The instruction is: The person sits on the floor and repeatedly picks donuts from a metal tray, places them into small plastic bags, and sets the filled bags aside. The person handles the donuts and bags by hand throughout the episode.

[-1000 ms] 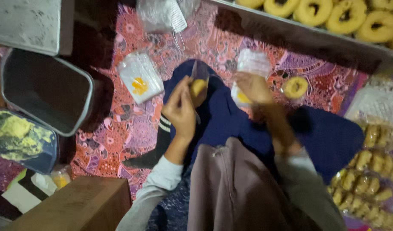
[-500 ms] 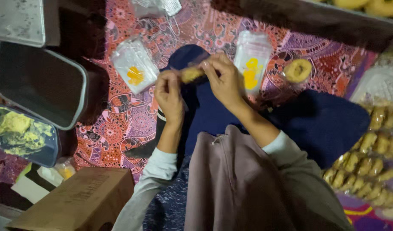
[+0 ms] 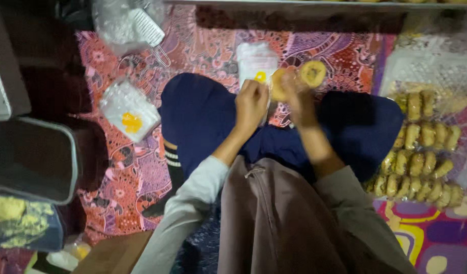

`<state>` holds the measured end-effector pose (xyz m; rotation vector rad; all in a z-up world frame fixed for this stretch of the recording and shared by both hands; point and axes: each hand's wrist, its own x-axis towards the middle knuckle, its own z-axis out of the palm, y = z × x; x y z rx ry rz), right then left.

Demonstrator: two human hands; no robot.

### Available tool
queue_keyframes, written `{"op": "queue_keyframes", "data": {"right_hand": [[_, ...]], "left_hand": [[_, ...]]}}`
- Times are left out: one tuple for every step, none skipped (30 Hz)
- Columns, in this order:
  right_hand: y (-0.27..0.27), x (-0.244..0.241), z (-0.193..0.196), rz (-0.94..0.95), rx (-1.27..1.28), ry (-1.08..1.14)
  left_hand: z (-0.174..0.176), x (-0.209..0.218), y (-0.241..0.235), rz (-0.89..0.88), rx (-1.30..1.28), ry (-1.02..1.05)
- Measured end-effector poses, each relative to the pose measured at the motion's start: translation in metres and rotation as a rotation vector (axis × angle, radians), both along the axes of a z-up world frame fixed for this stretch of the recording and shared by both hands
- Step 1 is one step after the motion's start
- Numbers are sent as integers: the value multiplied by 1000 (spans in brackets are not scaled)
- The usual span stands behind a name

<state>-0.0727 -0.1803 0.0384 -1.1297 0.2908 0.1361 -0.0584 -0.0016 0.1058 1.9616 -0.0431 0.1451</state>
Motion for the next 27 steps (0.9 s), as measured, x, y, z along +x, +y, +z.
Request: {"op": "queue_keyframes", "data": {"right_hand": [[-29, 7, -9, -109, 65, -21], [-56, 10, -18, -66, -490, -163], [-78, 14, -27, -14, -1047, -289], [-92, 18, -34, 52, -1607, -401], [-99, 22, -40, 6, -1454, -220], [-100, 28, -44, -36, -1289, -54], [-100, 31, -44, -75, -1116, 103], [-101, 38, -43, -61, -1071, 101], [-102, 43, -39, -46, -1025, 98], [-103, 45, -34, -24, -976, 99], [-108, 46, -29, 22, -984, 17], [-113, 44, -25, 68, -987, -60], [-116, 42, -22, 114, -989, -137], [-120, 44, -21, 190, -948, -122], [-120, 47, -23, 264, -905, -108], [-121, 48, -23, 330, -869, -83], [-117, 50, -27, 361, -832, 17], [-116, 55, -29, 374, -800, 118], [-114, 62, -32, 370, -812, 150], [-114, 60, -33, 358, -821, 197], [-119, 58, -30, 424, -707, 289], [-117, 59, -25, 494, -578, 366], [-114, 58, -17, 496, -608, 343], [-116, 59, -6, 507, -644, 303], [-124, 54, 9, 426, -560, 245], [-130, 42, 26, 361, -467, 190], [-134, 29, 43, 295, -375, 133]], "left_hand": [[-17, 16, -23, -42, -34, -31], [-35, 31, -48, -87, -70, -58], [-51, 45, -73, -96, -49, -54], [-65, 57, -94, -103, -29, -50], [-76, 62, -110, -111, -9, -46], [-84, 63, -121, -98, -20, 108], [-89, 62, -130, -86, -28, 263], [-93, 64, -136, -68, -33, 413], [-96, 60, -140, -40, -73, 460], [-98, 47, -139, -7, -110, 513], [-101, 35, -139, 27, -147, 566], [-105, 25, -138, 39, -117, 534], [-109, 16, -138, 50, -87, 501], [-115, 10, -140, 52, -62, 464], [-124, 8, -139, 105, -40, 499], [-132, 6, -138, 143, -23, 539], [-137, 4, -137, 182, -5, 578], [-141, 8, -139, 152, -38, 632], [-141, 11, -137, 121, -69, 687], [-138, 7, -139, 141, -241, 776], [-132, 7, -141, 162, -410, 871], [-122, 7, -136, 174, -526, 912], [-108, 4, -131, 135, -539, 817], [-91, 4, -131, 68, -519, 656], [-74, 2, -134, -12, -492, 494], [-56, -5, -134, -94, -444, 367], [-40, -13, -134, -184, -363, 261]]}}
